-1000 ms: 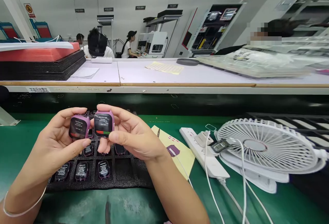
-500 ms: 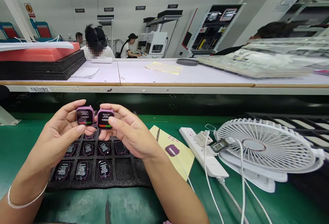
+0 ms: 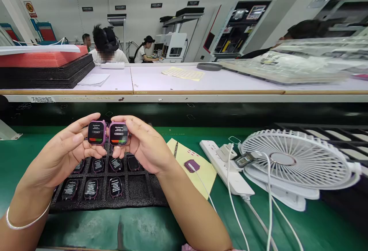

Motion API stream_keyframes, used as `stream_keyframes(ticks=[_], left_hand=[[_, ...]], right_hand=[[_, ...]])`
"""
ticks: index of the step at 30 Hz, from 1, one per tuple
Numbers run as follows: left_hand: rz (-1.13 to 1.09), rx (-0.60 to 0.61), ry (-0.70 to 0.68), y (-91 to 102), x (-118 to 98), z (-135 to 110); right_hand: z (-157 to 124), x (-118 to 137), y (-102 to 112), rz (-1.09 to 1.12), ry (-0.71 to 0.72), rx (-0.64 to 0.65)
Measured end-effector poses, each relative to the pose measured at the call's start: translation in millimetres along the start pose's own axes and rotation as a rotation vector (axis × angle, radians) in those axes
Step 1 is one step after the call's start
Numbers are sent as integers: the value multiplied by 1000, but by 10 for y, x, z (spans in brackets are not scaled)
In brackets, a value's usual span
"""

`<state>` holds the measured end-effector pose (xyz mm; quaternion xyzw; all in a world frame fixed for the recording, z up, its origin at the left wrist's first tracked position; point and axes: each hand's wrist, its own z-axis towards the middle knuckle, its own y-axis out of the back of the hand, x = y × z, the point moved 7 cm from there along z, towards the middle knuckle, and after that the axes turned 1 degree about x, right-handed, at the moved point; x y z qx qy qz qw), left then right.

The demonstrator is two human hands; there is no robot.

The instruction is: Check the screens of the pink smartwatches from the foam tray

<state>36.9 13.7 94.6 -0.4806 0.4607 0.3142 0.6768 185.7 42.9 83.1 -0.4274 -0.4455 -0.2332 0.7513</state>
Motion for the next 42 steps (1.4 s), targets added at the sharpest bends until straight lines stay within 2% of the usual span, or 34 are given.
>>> stream_keyframes(ticks=[4, 13, 25, 29, 38, 42], left_hand=[[-6, 25, -37, -18, -8, 0], [0, 36, -109, -35, -62, -3], [20, 80, -102, -24, -61, 7], [26, 36, -107, -4, -71, -2], [61, 34, -145, 24, -72, 20], [51, -24, -161, 35, -69, 19]], right_hand=[[27, -52, 20, 59, -49, -6], [-69, 59, -71, 15, 17, 2], [-69, 58, -73, 9, 20, 29], [-64, 55, -76, 10, 16, 41], [-42, 39, -35, -7, 34, -10], [-31, 39, -25, 14, 53, -15]])
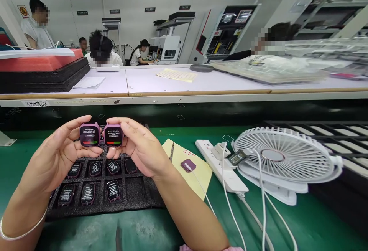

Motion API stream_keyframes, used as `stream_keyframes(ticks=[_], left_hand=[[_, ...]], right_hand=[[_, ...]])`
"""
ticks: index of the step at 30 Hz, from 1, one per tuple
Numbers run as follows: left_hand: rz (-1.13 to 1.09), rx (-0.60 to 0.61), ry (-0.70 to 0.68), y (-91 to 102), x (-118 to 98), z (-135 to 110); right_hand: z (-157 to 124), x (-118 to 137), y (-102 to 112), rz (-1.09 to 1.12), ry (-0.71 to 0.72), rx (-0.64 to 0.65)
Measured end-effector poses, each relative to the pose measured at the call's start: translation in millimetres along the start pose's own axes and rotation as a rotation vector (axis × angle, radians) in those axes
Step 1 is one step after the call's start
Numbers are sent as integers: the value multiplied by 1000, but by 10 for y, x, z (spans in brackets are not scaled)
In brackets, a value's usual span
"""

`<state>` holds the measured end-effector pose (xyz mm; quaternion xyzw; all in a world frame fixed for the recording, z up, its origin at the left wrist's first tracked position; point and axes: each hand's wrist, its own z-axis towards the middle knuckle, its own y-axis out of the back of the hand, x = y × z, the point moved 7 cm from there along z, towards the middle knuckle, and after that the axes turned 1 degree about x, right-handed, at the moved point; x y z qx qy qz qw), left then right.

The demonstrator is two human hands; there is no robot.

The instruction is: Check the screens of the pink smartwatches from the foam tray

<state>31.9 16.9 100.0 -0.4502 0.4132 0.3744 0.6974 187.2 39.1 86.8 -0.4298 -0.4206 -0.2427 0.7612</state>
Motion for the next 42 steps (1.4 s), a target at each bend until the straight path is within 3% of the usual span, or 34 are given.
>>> stream_keyframes(ticks=[7, 11, 17, 31, 42], left_hand=[[85, -14, 3, -9, -3, -30], [189, -65, -72, 17, -2, -29], [244, -11, -215, 24, 9, 22], [288, -75, -251, -1, 13, 37], [288, -49, -238, -22, 21, 49]], right_hand=[[-17, -7, -19, -45, -7, 25], [-32, 21, -44, -136, 77, 69], [-48, 64, -51, -223, 150, 74], [-25, 7, -57, -224, 145, 71], [10, -2, -23, -232, 144, 32]])
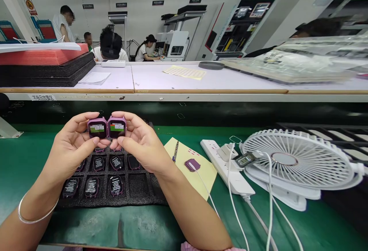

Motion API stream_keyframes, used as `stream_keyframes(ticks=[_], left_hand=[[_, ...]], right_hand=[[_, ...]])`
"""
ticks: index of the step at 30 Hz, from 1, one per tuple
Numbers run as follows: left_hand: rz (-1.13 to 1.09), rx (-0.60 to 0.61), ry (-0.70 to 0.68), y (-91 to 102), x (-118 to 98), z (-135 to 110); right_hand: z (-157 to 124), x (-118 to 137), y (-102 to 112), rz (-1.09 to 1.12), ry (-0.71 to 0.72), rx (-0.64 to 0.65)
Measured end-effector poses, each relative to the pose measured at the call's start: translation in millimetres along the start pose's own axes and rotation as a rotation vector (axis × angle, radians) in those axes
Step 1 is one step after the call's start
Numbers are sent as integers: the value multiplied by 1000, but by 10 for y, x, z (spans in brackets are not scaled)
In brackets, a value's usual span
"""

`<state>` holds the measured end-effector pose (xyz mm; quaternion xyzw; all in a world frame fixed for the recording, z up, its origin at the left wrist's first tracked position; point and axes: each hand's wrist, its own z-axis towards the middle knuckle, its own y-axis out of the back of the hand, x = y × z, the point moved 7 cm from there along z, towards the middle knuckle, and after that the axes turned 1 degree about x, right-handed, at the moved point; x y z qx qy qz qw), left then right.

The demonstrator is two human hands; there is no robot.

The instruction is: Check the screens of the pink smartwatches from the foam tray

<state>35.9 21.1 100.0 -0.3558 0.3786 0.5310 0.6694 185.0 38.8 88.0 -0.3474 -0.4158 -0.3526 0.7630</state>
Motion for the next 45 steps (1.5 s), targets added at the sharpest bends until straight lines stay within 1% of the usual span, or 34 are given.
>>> stream_keyframes(ticks=[5, 12, 19, 29, 36, 41, 45], left_hand=[[-16, 35, 19, -28, -8, -23], [-10, 7, 71, -27, 44, -27], [-22, 33, 75, -24, 73, -26], [-41, 27, 107, 3, 107, -14], [-115, 31, 161, 39, 120, 43], [-141, 10, 173, 69, 132, 83], [-162, -12, 217, 88, 154, 96]], right_hand=[[8, -29, 31, -11, 28, -89], [10, -57, 45, -29, 30, -140], [19, -54, 38, -34, 30, -123], [15, -38, 36, -35, 21, -127], [49, -85, 79, 104, -99, -102], [99, -95, 125, 117, -101, -103], [120, -114, 134, 145, -100, -88]])
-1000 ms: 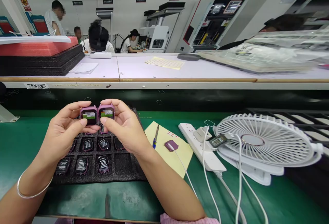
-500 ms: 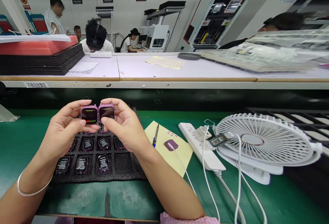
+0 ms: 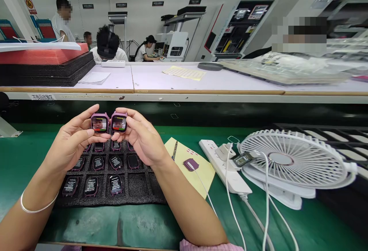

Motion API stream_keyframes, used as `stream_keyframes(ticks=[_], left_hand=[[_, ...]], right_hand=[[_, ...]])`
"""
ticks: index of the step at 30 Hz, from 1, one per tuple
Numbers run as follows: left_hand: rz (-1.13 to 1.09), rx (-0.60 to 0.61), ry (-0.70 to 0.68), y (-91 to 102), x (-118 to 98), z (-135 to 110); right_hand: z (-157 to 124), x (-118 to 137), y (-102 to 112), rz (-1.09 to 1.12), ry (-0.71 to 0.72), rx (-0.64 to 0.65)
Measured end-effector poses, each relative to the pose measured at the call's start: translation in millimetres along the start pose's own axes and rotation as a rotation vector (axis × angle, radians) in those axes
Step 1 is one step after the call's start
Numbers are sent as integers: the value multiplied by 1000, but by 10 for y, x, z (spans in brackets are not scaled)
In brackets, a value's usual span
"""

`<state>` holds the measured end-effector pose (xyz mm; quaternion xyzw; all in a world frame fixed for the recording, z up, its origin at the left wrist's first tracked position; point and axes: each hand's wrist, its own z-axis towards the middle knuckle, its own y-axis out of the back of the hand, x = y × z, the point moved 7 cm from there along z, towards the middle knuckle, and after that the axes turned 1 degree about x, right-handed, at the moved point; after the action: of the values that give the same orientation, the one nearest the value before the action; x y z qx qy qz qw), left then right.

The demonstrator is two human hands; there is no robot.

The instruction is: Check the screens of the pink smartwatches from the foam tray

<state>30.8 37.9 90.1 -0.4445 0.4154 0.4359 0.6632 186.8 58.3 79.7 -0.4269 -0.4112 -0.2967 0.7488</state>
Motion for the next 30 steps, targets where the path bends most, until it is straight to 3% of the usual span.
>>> stream_keyframes(ticks=[7, 22, 30], left_hand=[[-31, -1, 26, 3, 15, 22], [131, -46, -197, -10, -73, -4], [139, -41, -201, -34, -81, -17]], right_hand=[[4, -22, 17, -22, -12, -21], [-27, -5, -32, -111, 42, 43], [-36, 3, -46, -107, 53, 61]])
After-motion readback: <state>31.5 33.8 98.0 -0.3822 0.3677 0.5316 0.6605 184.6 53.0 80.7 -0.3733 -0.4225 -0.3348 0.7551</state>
